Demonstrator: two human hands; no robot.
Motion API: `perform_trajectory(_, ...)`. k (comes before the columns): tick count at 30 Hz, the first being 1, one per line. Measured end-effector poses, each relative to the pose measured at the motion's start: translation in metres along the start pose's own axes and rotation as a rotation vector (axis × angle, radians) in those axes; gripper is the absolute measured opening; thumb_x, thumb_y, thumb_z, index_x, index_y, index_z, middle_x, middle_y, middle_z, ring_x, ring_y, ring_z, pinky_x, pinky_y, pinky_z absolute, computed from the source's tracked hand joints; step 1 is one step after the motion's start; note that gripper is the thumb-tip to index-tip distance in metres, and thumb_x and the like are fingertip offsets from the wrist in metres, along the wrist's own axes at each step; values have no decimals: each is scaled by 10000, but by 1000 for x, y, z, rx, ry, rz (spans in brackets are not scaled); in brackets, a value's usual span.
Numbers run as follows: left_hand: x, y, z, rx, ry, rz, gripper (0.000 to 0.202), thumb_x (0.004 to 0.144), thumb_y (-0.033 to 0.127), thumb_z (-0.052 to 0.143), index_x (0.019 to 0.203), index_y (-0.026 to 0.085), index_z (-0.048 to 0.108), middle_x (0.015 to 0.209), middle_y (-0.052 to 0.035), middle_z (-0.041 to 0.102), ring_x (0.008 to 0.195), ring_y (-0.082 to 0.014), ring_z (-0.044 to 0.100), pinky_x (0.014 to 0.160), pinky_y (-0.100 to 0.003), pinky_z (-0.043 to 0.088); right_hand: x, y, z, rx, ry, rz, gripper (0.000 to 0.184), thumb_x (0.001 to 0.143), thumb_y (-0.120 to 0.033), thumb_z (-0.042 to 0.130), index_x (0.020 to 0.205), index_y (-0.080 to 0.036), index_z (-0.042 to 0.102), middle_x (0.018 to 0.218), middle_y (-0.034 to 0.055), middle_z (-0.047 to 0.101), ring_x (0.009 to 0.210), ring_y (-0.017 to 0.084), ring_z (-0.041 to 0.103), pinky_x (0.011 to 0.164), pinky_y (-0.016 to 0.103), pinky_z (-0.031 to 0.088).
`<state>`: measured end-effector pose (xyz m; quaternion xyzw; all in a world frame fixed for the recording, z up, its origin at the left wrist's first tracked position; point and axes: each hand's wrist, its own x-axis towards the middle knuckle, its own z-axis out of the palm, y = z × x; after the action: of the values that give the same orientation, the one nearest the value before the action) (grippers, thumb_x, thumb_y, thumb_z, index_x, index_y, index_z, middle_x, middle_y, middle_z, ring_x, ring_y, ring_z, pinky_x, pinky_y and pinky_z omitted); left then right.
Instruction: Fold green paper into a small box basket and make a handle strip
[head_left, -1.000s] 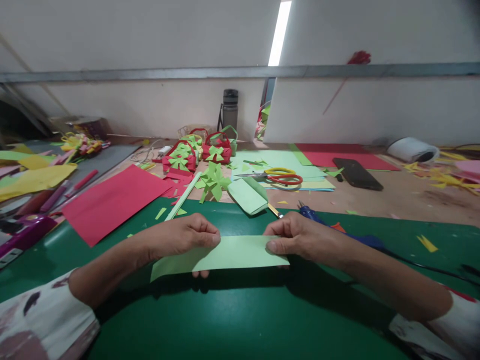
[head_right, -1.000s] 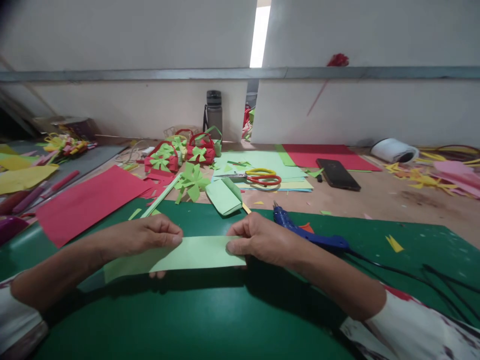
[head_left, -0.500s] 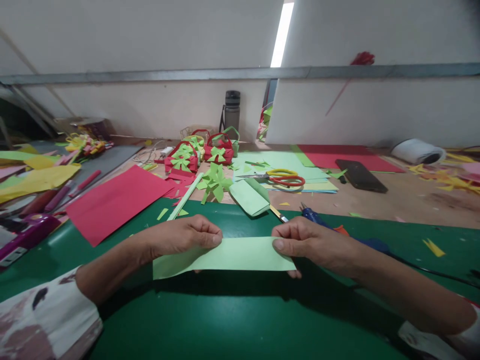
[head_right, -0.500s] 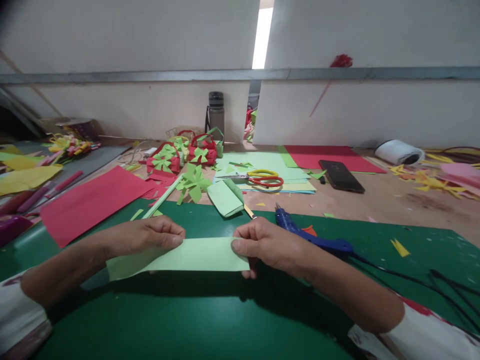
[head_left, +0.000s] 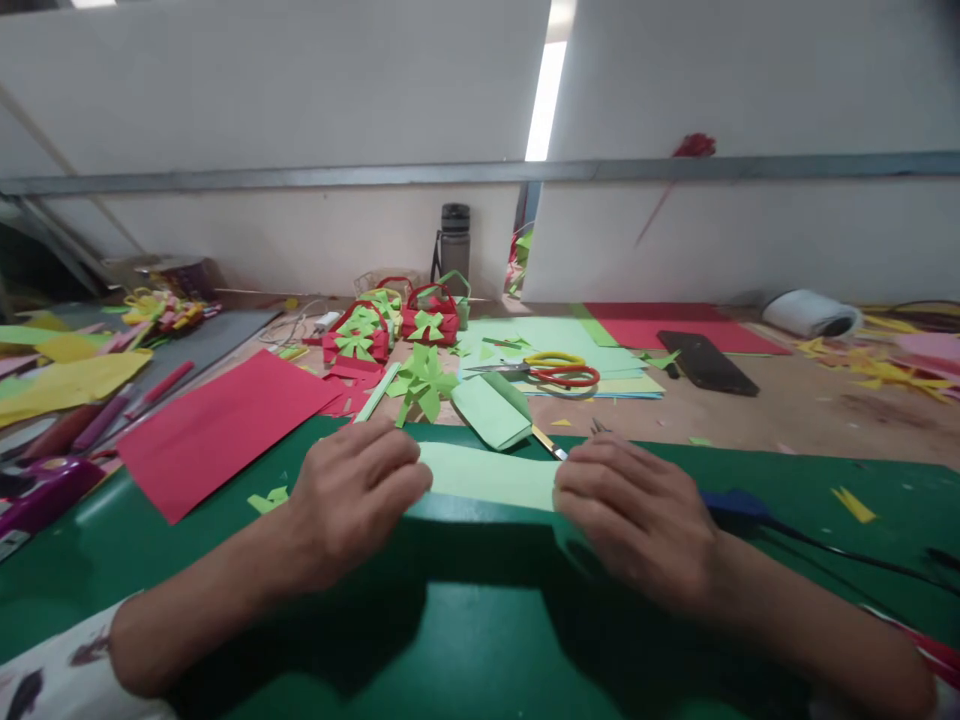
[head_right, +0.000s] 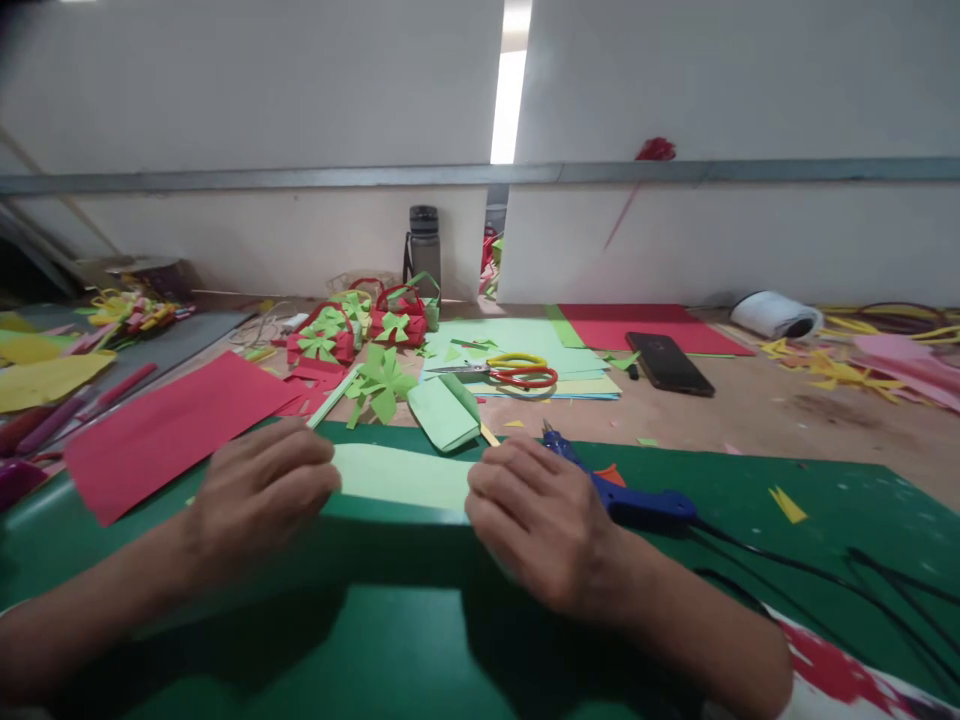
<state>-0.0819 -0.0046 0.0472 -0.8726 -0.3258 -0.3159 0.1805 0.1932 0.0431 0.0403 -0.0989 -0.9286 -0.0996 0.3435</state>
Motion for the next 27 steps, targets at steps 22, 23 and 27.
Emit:
perform_trajectory(22,-14,-10,16,122,-122,30,149,831,66,460,754,192,444,641,11,499,583,-136,401,593,-295,309,-5,-1,1,-121,5,35,200,846,-41,399,837,-179,543,759,35,600,790,160,569,916,460,370)
perform_trajectory(23,-14,-10,16,122,-130,34,147,835,66,460,757,189,447,642,9,497,583,-137,395,591,-296,304,-5,-1,2,-127,-9,39,195,842,-37,410,836,-174,548,763,37,601,802,165,570,922,463,360)
perform_trajectory(27,-13,-6,15,125,-260,81,150,872,76,423,779,184,470,655,4,483,583,-147,377,583,-305,286,-10,-3,14,-130,-156,59,188,857,-54,419,816,-158,570,764,51,602,825,186,550,917,468,347)
